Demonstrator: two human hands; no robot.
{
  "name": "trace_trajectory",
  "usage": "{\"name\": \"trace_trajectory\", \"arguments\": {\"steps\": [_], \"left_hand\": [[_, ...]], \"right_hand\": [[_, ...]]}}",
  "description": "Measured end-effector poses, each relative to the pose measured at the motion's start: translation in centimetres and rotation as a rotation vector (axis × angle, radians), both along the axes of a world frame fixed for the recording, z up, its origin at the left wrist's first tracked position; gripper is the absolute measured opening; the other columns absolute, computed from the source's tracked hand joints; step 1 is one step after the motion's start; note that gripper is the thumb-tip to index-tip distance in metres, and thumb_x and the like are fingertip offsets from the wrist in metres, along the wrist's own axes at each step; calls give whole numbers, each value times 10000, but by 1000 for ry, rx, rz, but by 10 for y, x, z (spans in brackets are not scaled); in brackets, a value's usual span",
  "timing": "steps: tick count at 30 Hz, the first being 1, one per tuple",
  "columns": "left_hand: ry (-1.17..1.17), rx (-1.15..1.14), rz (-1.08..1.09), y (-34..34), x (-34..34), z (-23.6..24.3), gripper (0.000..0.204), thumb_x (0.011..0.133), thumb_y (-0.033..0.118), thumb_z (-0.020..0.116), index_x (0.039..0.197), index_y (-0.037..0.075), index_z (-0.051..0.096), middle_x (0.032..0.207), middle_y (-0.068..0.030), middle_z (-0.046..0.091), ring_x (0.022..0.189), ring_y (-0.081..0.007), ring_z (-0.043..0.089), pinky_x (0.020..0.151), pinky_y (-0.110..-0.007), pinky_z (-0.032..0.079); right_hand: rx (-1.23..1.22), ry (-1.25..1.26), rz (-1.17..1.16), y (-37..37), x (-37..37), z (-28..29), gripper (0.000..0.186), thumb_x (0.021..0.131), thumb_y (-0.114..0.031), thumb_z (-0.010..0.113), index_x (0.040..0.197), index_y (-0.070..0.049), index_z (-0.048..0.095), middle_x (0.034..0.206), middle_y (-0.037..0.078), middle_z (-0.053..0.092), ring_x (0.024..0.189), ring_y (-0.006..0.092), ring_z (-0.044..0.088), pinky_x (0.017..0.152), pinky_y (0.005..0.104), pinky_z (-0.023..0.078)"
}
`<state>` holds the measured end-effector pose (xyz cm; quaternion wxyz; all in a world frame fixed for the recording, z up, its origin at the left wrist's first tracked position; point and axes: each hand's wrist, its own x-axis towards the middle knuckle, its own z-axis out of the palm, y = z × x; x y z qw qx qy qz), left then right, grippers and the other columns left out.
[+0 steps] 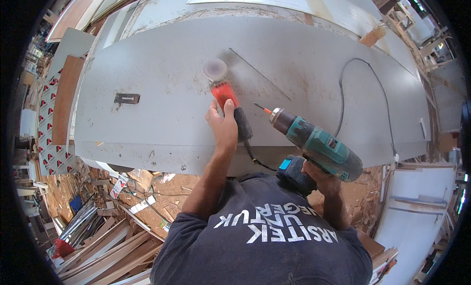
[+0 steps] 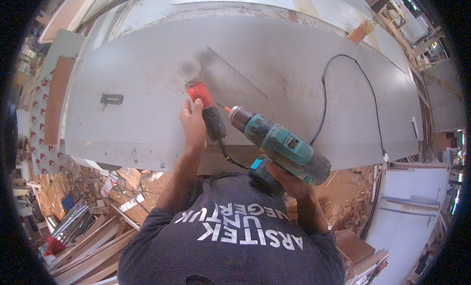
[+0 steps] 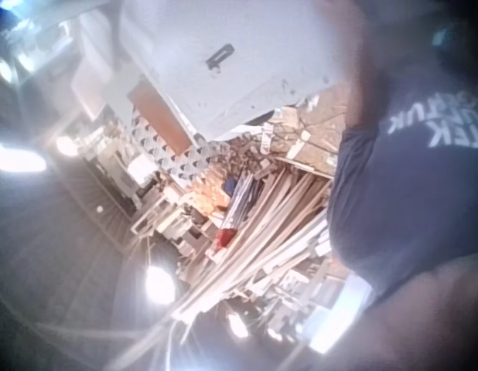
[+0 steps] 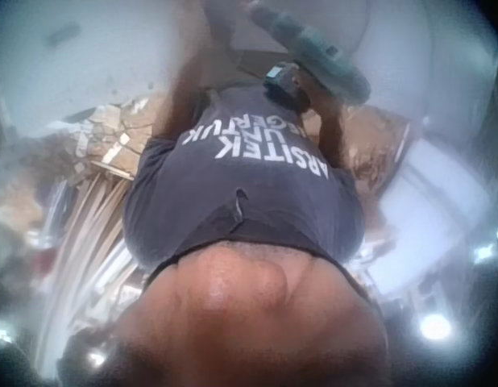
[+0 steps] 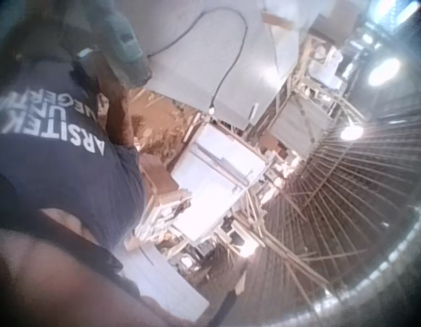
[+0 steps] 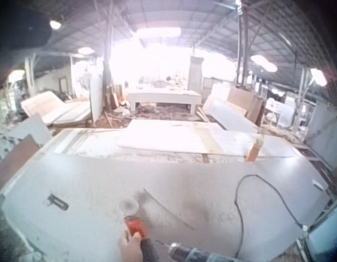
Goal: The person sands the edge of a large white panel using an angle grinder, then wraps black electrical tape around a frayed section of the tool's power cord before testing the grinder and a drill.
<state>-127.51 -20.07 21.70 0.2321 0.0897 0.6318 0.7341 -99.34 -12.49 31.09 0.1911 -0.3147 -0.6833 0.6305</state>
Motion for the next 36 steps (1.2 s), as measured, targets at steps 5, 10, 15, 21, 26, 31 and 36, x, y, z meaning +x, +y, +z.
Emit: {"name": "trace_trajectory", "arguments": {"steps": [5,10,15,21,26,31,36], "left_hand": [[-320,584,-392,0,34,105,385,1060,337,443,1186,0,580,1077,-141,668,916,-144,651,800,-263,525],[-239,583,-243,-6,39,114,387,1059,377,411,1087,21,559,986,-149,658,899,-297,694,791,-398,579],[-302,681,-106,-3,55,139,351,1064,381,398,960,73,532,900,-120,641,835,-305,695,736,-409,578],[-550,850,-81,-4,63,166,341,1067,381,387,914,91,481,825,-98,601,755,-292,684,690,-436,573],[-576,844,-113,-7,62,171,341,1064,392,388,906,105,481,812,-86,597,762,-297,680,700,-449,572],[-710,736,-195,-11,70,184,313,1004,425,522,979,113,536,877,-83,651,803,-285,692,753,-441,576],[-606,575,-372,-11,76,175,237,834,-5,659,1029,62,541,775,-106,687,738,-264,721,868,-434,569]], "right_hand": [[-81,173,-76,-11,-29,12,192,874,-61,715,1052,-18,657,873,50,674,745,149,630,686,295,530],[105,150,-16,-15,-30,-4,191,875,-75,714,1045,-26,644,904,49,665,781,147,631,719,302,532],[248,21,109,-20,-33,-8,252,858,-105,723,1092,-67,637,964,50,660,884,170,636,779,325,527],[527,-84,214,-12,-24,-24,564,728,-182,842,1231,-67,614,1039,92,702,901,231,685,800,359,537],[544,85,141,-13,-31,-7,661,693,-175,868,1264,-2,583,1084,114,704,954,229,693,842,349,537],[661,259,114,-11,-36,-2,646,711,-149,847,1273,16,575,1106,123,704,976,217,695,857,339,535],[625,168,149,-17,-48,22,586,744,-164,809,1252,18,580,1077,118,693,914,221,692,822,327,537]]}}
